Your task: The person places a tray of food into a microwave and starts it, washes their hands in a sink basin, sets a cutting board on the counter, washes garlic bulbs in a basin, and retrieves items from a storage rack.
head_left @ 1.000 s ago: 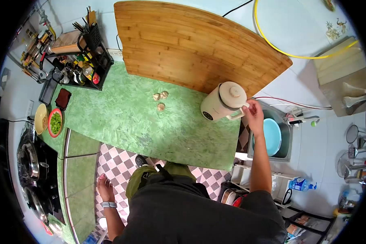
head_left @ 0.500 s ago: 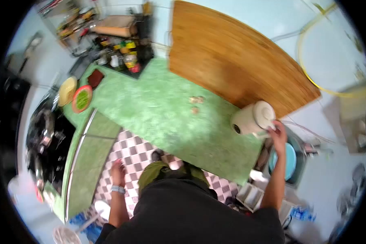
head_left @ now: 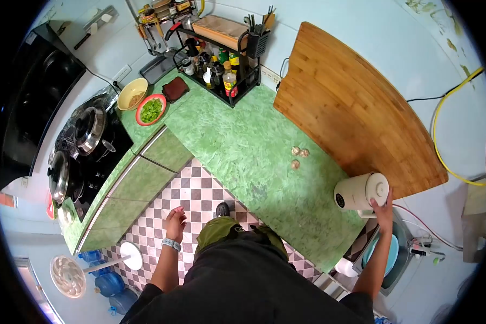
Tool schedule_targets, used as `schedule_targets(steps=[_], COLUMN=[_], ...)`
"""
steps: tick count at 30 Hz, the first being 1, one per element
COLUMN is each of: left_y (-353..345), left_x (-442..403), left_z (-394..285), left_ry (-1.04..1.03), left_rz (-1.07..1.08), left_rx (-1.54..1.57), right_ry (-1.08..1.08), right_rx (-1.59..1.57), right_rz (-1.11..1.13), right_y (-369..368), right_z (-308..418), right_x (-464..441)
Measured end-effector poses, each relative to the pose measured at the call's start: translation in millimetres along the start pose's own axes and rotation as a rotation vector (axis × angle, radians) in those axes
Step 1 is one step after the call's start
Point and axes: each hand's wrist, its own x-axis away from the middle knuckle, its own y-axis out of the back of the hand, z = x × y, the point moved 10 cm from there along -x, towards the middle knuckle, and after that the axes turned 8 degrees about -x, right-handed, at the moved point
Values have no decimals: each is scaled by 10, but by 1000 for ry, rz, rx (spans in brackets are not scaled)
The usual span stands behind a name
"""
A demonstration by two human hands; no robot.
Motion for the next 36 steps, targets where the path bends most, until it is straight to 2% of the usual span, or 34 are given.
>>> schedule_targets(steps=[2, 3, 4, 6, 7, 8, 10, 12, 16, 18, 21, 27, 30, 33, 36], left_y=[71, 114, 145, 238, 324, 407, 595, 609, 536, 545, 552, 676, 741, 703, 724], left_x=[36, 60, 76, 62, 29, -26, -155, -147, -14, 30, 122, -11, -202, -521, -882], left_z=[57, 84, 113, 198, 290, 369, 540, 522, 461, 397, 241, 217, 247, 170, -29], left_ry=[8, 8, 8, -5, 13, 29, 55, 48, 100, 106, 113, 109, 152, 141, 147], left_rz=[-16, -21, -22, -8, -23, -30, -53, -12, -13, -35, -68, -60, -67, 15, 25], left_rx=[14, 9, 0, -8, -2, -6, -4, -47, -101, -133, -199, -173, -158, -112, -130], right_ry=[-267, -241, -239, -545, -533, -495, -667, -613, -541, -529, -475, -452, -506, -487, -560], right_rx=[-188, -354, -358, -369, -428, -530, -482, -613, -900, -1011, -983, -1036, -1027, -1087, -1133], right_rz=[-41, 17, 14, 126, -10, 59, -100, -27, -108, -55, -270, -133, -119, 87, 89], right_y=[46, -20, 38, 75, 46, 34, 31, 14, -122, -301, -306, -547, -963, -1654, -2492], right_z=[-259, -273, -389, -1021, -736, -761, -736, -1058, -1240, -1197, -777, 50, 449, 882, 1310], right_x=[200, 281, 315, 467, 451, 431, 571, 545, 633, 679, 814, 1007, 1052, 965, 787])
